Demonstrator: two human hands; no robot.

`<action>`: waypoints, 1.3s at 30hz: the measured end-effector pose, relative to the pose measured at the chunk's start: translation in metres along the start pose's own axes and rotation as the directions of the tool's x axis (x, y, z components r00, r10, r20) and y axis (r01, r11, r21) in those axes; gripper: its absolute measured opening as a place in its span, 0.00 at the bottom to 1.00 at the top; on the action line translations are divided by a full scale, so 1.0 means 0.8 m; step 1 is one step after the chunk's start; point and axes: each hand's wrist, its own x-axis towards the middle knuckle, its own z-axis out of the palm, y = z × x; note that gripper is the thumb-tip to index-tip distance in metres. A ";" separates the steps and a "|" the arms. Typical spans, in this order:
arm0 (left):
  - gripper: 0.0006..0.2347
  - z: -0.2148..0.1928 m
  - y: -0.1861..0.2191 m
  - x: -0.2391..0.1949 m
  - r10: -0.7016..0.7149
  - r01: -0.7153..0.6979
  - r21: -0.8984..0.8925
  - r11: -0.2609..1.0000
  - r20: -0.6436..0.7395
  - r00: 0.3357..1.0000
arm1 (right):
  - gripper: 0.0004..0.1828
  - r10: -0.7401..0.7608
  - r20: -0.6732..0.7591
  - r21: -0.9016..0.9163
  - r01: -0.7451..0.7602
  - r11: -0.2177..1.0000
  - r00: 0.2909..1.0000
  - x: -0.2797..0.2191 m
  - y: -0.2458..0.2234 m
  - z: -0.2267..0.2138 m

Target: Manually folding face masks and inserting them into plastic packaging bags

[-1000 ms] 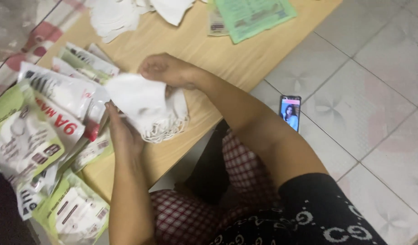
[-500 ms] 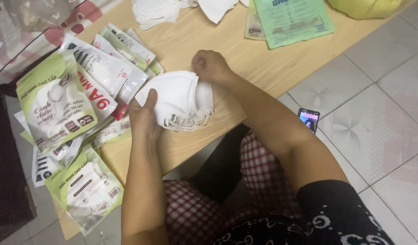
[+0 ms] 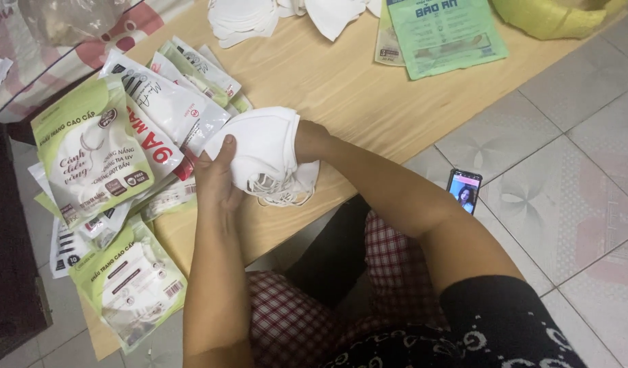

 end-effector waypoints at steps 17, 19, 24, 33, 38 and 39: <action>0.12 -0.006 -0.058 0.022 -0.235 0.237 0.062 0.970 -0.035 0.971 | 0.12 0.179 -0.467 -0.403 -0.388 0.829 0.866 -0.009 0.160 -0.109; 0.10 0.001 -0.066 0.020 -0.291 0.295 0.158 0.942 -0.048 0.955 | 0.12 0.107 -0.483 -0.510 -0.379 0.772 0.869 -0.005 0.167 -0.104; 0.11 -0.007 -0.108 0.040 -0.165 0.163 0.344 0.925 -0.023 0.986 | 0.11 0.021 -0.526 -0.474 -0.313 0.823 0.850 -0.011 0.158 -0.113; 0.13 -0.011 -0.100 0.036 0.173 -0.182 0.645 0.742 0.077 0.982 | 0.10 0.157 -0.240 0.403 -0.049 0.914 0.958 -0.076 0.071 -0.165; 0.09 0.002 -0.072 0.020 -0.074 0.097 0.339 0.936 -0.079 0.994 | 0.14 -0.058 0.003 0.745 0.036 0.666 0.998 -0.076 0.079 -0.154; 0.11 0.003 -0.068 0.020 -0.140 0.158 0.282 0.946 -0.084 0.987 | 0.16 -0.082 0.029 0.776 0.030 0.629 0.996 -0.074 0.077 -0.151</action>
